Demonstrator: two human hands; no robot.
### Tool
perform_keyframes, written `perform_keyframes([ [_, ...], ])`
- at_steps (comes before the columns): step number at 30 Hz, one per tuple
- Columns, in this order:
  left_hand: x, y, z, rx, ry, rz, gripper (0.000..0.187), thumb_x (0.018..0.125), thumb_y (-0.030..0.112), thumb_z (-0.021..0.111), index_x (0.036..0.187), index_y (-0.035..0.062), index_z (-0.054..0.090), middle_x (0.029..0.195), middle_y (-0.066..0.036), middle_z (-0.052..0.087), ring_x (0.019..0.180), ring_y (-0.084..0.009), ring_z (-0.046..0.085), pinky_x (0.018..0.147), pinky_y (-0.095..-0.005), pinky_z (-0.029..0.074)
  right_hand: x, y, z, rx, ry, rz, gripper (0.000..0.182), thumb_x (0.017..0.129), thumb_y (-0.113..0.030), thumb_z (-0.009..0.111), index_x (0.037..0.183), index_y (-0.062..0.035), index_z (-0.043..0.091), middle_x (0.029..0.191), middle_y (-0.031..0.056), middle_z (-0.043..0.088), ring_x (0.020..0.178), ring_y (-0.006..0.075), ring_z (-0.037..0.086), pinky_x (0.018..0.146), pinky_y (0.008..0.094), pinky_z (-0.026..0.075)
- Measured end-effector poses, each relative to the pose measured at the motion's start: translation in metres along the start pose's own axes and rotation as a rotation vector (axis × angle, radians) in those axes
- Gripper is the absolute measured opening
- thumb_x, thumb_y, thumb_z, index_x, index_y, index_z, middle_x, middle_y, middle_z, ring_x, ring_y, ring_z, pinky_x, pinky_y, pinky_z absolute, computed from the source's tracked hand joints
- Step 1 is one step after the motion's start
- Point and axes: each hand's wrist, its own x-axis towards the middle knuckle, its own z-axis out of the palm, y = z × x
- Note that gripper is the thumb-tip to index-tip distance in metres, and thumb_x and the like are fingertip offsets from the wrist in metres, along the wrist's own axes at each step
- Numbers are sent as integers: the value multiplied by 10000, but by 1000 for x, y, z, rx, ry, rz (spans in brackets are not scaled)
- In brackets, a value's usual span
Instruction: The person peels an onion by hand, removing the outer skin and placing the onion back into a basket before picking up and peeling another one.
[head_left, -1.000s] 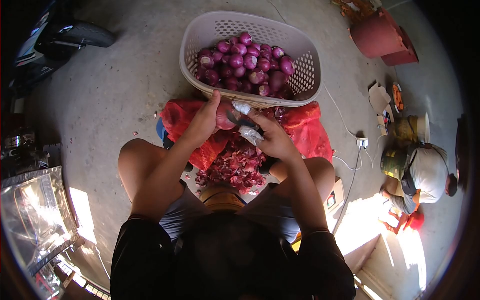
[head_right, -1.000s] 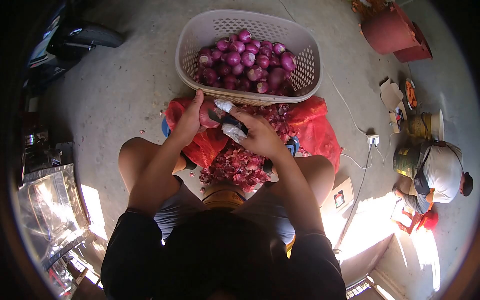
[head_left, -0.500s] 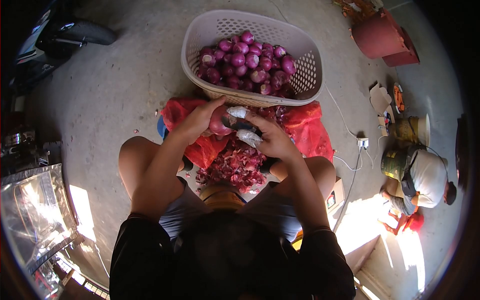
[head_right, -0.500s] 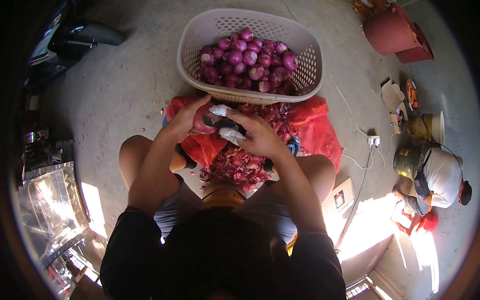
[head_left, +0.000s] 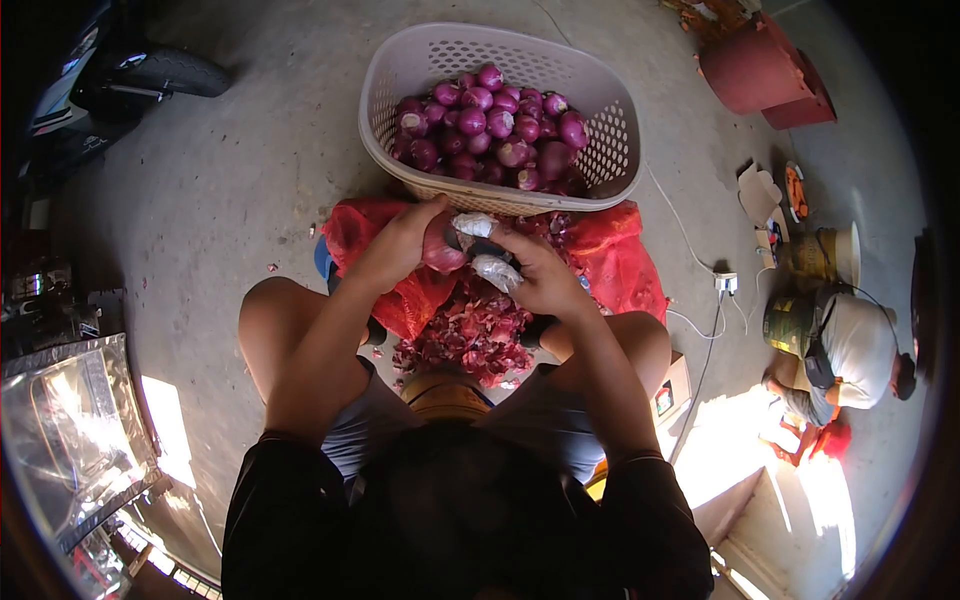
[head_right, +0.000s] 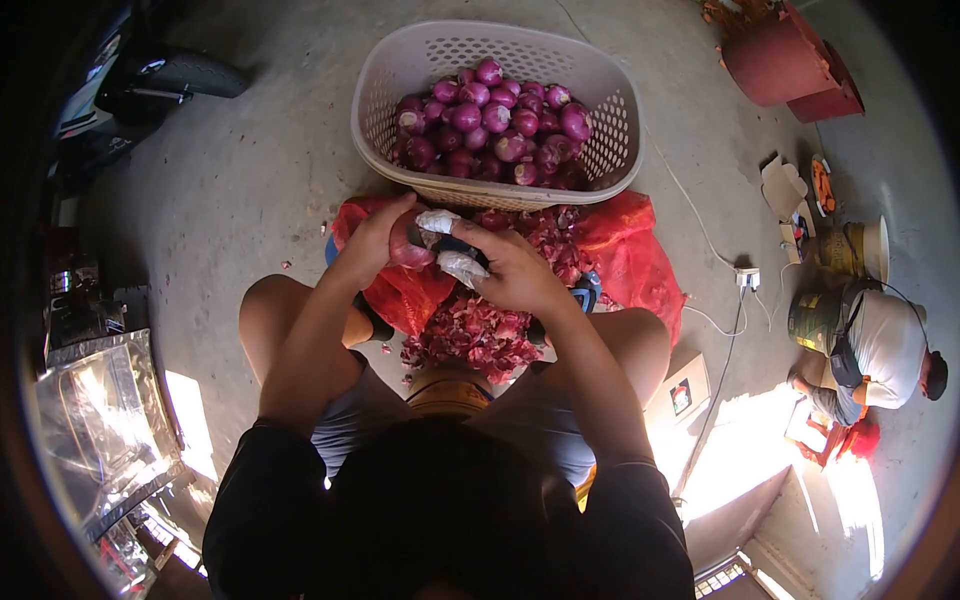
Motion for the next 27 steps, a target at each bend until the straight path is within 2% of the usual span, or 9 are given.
perform_keyframes([
  [2, 9, -18, -2, 71, 86, 127, 446, 942, 372, 367, 1093, -11, 541, 962, -105, 612, 786, -180, 622, 714, -289, 513, -1, 6, 2, -38, 33, 2, 505, 733, -16, 659, 1210, -79, 506, 840, 150, 642, 731, 295, 635, 691, 343, 479],
  [5, 10, -15, 4, 54, 204, 196, 463, 947, 376, 356, 1075, -23, 554, 977, -99, 609, 853, -180, 599, 805, -297, 467, -1, 1, 0, -24, -25, 102, 502, 789, 34, 615, 1261, -48, 466, 1121, 136, 589, 1012, 210, 574, 876, 297, 424],
  [9, -4, 7, 23, 27, 364, 175, 471, 955, 365, 336, 1062, -35, 561, 1017, -94, 596, 940, -169, 557, 901, -293, 395, 5, 2, 7, 24, 50, 68, 507, 794, 56, 592, 1270, -51, 456, 1159, 129, 569, 1039, 208, 558, 894, 293, 413],
  [11, -13, 20, 38, -55, 321, 313, 458, 966, 340, 314, 1037, -43, 555, 987, -110, 591, 936, -168, 538, 863, -292, 405, 9, -9, 9, 47, 107, -2, 505, 801, 64, 580, 1274, -51, 449, 1163, 117, 565, 1044, 197, 551, 897, 287, 409],
  [14, -9, 13, 40, -70, 286, 503, 439, 973, 323, 297, 1048, -39, 533, 980, -101, 582, 911, -155, 533, 825, -283, 417, 8, 0, 16, 75, 199, 23, 481, 796, 19, 603, 1250, -49, 462, 1077, 135, 614, 955, 231, 611, 844, 282, 448],
  [18, -5, 7, 42, -50, 237, 667, 400, 970, 308, 298, 1113, -14, 489, 1003, -82, 565, 892, -145, 534, 798, -286, 429, 6, 6, 20, 328, 260, 107, 436, 841, 19, 562, 1260, -45, 459, 1165, 91, 566, 1038, 163, 541, 909, 275, 405],
  [21, -15, 21, 40, -43, 195, 456, 373, 953, 285, 331, 1164, 9, 465, 1066, -84, 537, 935, -142, 526, 829, -285, 424, 7, 3, 19, 522, 272, 185, 410, 873, 11, 526, 1273, -41, 452, 1216, 67, 526, 1086, 142, 493, 949, 269, 368],
  [24, -12, 24, 40, -248, 126, 398, 455, 926, 354, 371, 1259, 46, 399, 1159, -62, 502, 996, -122, 521, 776, -242, 426, 9, -2, 16, 515, 277, 209, 412, 888, 0, 506, 1292, -39, 437, 1227, 63, 515, 1100, 136, 479, 962, 265, 351],
  [27, -11, 26, 39, -419, 83, 375, 455, 888, 304, 401, 1267, 51, 397, 1168, -62, 501, 1032, -144, 515, 808, -265, 419, 8, 1, 15, 497, 274, 224, 416, 893, -11, 505, 1301, -40, 430, 1221, 62, 516, 1096, 127, 473, 959, 261, 349],
])
